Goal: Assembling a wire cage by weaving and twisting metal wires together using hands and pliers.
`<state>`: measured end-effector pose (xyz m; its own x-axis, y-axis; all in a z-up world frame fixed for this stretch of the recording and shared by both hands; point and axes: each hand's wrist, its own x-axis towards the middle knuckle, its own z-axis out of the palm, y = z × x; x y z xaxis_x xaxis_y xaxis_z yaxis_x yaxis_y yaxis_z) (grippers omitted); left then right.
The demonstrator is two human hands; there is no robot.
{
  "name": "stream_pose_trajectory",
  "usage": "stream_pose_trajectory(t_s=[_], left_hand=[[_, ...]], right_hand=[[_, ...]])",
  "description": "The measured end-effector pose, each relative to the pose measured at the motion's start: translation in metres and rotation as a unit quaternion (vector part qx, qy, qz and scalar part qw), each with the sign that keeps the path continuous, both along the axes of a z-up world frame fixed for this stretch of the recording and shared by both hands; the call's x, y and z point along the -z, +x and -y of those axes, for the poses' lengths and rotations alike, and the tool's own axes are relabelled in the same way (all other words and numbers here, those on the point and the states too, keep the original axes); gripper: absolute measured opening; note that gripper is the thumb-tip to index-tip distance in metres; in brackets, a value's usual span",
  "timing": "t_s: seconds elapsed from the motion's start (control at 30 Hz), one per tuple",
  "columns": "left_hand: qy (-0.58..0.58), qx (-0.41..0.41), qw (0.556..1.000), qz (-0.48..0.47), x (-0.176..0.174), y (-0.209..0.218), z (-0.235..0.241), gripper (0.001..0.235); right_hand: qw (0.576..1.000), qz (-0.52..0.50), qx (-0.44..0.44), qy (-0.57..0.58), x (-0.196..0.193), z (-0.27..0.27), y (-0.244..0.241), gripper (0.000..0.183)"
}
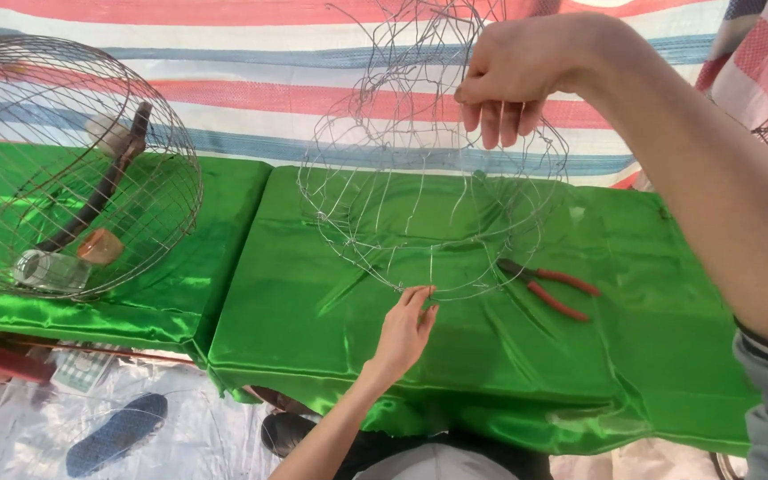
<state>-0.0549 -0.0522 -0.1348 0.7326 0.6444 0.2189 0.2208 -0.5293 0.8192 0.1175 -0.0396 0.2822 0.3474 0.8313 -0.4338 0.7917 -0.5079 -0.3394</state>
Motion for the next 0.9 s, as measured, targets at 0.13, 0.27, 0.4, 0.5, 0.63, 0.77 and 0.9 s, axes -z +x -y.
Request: stream_pose_trajectory(t_s=[0.13,0.27,0.4,0.5,0.63,0.77,0.9], left_hand=[[0.037,-0.017,0.998,0.053,0.010,0.004,-0.008,0.028],[0.097,-0.027,0.994,0.052,0.019,0.005,-0.011,0.026],[0.140,-0.030,0.989,0.021,0.021,0.010,-0.013,0.029],[0.148,-0.026,0.989,0.005,0.027,0.013,-0.014,0.030],[0.170,-0.036,0.984,-0.030,0.034,0.021,-0.017,0.031],[0.175,-0.017,0.982,-0.067,0.025,0.018,-0.018,0.033],[0.176,-0.001,0.980,-0.092,0.026,0.017,-0.019,0.033]], right_hand=[[0.998,0.058,-0.010,0.001,0.009,-0.008,-0.001,0.043],[0.976,0.213,-0.013,-0.038,0.021,-0.022,0.008,0.032],[0.945,0.312,-0.034,-0.091,0.028,-0.035,0.020,0.018],[0.938,0.335,-0.035,-0.078,0.040,-0.039,0.033,0.016],[0.908,0.395,-0.087,-0.111,0.054,-0.056,0.062,0.047],[0.917,0.380,-0.046,-0.109,0.056,-0.061,0.061,0.029],[0.905,0.403,-0.064,-0.116,0.065,-0.069,0.074,0.043]])
